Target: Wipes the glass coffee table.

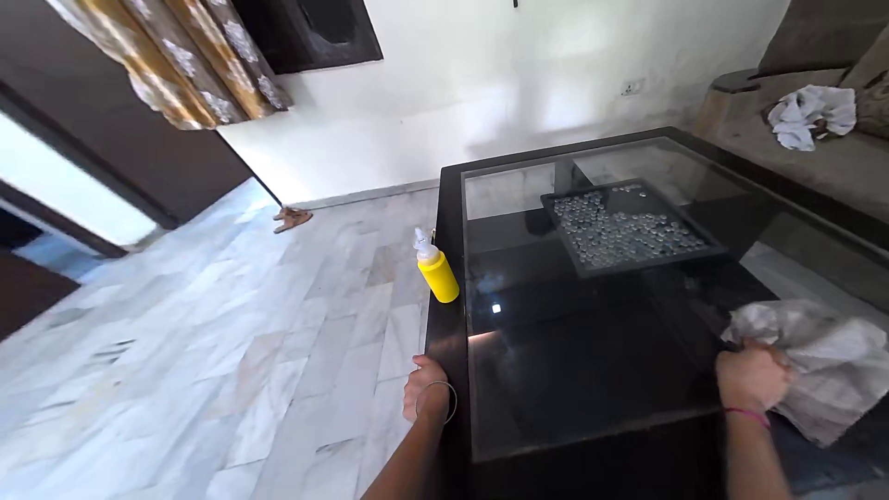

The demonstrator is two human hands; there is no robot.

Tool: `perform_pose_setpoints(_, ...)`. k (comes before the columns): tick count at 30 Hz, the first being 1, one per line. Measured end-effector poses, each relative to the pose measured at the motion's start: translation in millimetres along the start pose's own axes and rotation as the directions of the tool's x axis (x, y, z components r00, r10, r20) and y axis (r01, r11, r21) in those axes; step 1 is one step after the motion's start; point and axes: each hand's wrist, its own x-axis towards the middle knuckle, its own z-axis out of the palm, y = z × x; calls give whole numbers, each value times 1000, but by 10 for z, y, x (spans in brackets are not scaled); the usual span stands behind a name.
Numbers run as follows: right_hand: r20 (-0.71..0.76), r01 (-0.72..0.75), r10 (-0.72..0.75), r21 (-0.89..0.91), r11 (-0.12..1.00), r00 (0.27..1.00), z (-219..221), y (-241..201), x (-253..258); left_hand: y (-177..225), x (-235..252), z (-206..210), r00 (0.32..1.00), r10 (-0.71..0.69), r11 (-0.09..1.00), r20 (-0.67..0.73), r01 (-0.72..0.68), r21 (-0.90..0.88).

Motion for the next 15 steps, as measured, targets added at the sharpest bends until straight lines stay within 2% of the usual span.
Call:
perform_pose_setpoints(4,171,198,-200,27,980,965,139,-627,-410,24,-17,-5,1000,-15,1000,2,15,7)
perform_pose_setpoints(6,270,352,-349,41,935,897,296,-913,-674,12,-41,-12,1000,-2,1000,7,2,24)
perform_pose_setpoints(8,393,475,-475,104,874,788,460,-1196,-980,5,-52,-17,1000,18,999,7,-18,31)
perform_pose_setpoints(10,541,585,-571,169,793,618,548,-1450,-1383,6,-51,-24,1000,14,1000,9,-15,25)
perform_pose_setpoints(12,651,680,-656,283,677,383,562,-1614,-1812,8,-42,-9,1000,17,999,0,-17,27)
perform_pose_setpoints(14,674,746,-726,411,524,139,550,-1659,-2180,10,-62,-10,999,33,998,-1,-33,50)
perform_pose_setpoints(15,659,754,-751,467,461,51,555,-1641,-2312,6,-95,-29,999,54,995,5,-54,82)
